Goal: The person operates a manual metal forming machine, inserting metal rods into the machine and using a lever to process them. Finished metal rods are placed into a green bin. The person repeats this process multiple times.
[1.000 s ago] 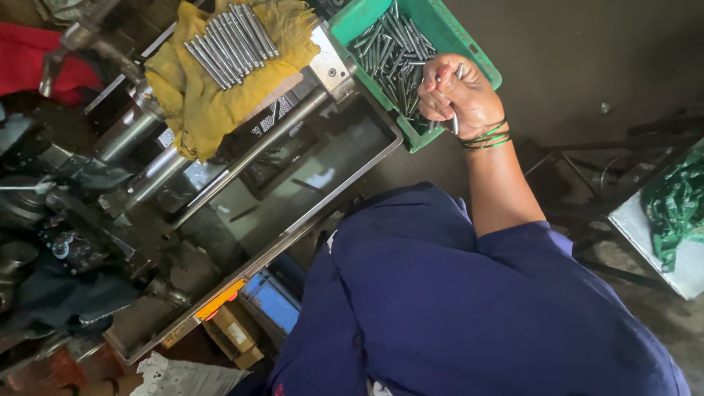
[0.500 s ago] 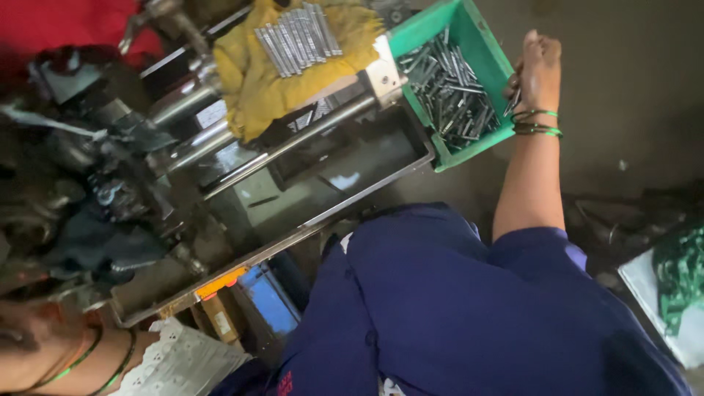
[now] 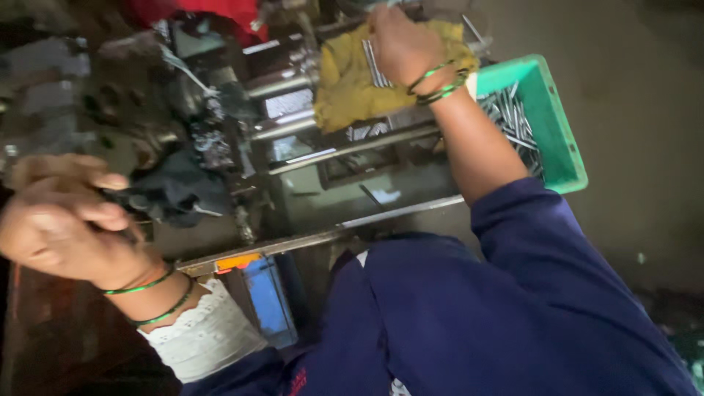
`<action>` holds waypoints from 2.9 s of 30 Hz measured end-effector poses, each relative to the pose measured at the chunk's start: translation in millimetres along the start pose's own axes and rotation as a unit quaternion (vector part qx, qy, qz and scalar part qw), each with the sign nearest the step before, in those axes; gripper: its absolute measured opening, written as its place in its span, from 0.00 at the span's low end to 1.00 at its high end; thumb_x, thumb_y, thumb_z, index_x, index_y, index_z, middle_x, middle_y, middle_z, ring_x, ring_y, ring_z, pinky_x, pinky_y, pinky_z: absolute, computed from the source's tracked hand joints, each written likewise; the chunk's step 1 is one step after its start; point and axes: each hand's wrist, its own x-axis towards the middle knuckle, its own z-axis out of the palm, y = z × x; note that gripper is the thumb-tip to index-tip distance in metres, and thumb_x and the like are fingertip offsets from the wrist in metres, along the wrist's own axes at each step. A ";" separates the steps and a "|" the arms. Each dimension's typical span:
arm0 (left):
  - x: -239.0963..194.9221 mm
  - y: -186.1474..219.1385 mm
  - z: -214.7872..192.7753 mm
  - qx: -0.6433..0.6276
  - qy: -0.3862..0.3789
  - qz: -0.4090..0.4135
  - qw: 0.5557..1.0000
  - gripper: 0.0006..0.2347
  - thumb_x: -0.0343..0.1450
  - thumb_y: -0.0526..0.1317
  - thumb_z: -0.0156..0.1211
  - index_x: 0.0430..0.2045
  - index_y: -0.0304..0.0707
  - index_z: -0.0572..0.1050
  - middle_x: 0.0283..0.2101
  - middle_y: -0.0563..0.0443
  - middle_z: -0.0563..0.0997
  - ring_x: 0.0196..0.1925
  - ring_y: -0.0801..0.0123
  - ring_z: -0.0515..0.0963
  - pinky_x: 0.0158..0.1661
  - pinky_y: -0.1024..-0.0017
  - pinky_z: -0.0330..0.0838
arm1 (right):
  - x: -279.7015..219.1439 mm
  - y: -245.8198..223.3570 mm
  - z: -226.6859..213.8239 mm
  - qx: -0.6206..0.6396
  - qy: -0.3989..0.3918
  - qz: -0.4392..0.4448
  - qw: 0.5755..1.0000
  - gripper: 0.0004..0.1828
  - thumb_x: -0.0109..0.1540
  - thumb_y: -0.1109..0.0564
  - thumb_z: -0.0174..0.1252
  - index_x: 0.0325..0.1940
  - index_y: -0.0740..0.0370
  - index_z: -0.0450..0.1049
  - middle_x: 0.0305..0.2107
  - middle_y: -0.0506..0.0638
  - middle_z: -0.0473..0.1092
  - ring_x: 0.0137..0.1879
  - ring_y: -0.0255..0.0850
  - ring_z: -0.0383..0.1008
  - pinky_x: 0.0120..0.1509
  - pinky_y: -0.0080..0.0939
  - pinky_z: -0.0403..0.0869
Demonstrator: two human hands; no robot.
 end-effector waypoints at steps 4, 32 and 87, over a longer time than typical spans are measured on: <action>15.3 15.8 7.0 0.002 -0.019 0.002 1.000 0.25 0.80 0.55 0.55 0.18 0.33 0.71 0.17 0.50 0.70 0.31 0.63 0.78 0.37 0.67 0.71 | 29.6 -20.3 23.8 -0.073 -0.043 -0.013 0.996 0.19 0.62 0.55 0.56 0.55 0.65 0.69 0.48 0.66 0.70 0.43 0.67 0.74 0.45 0.63 0.71; 54.5 -5.5 -31.2 -0.083 -0.221 0.113 0.965 0.08 0.71 0.41 0.63 0.22 0.39 0.79 0.20 0.56 0.70 0.34 0.58 0.77 0.34 0.64 0.71 | 60.9 -206.8 102.5 0.273 -0.108 -0.085 0.952 0.18 0.71 0.49 0.56 0.37 0.68 0.72 0.29 0.59 0.69 0.36 0.52 0.69 0.44 0.48 0.69; 49.9 -13.4 -31.5 -0.095 -0.241 0.134 0.956 0.13 0.75 0.45 0.55 0.24 0.38 0.78 0.21 0.55 0.71 0.38 0.56 0.77 0.34 0.58 0.70 | 2.7 -190.8 84.4 0.278 0.019 -0.015 0.960 0.23 0.71 0.49 0.51 0.68 0.59 0.69 0.46 0.55 0.69 0.55 0.47 0.69 0.64 0.45 0.67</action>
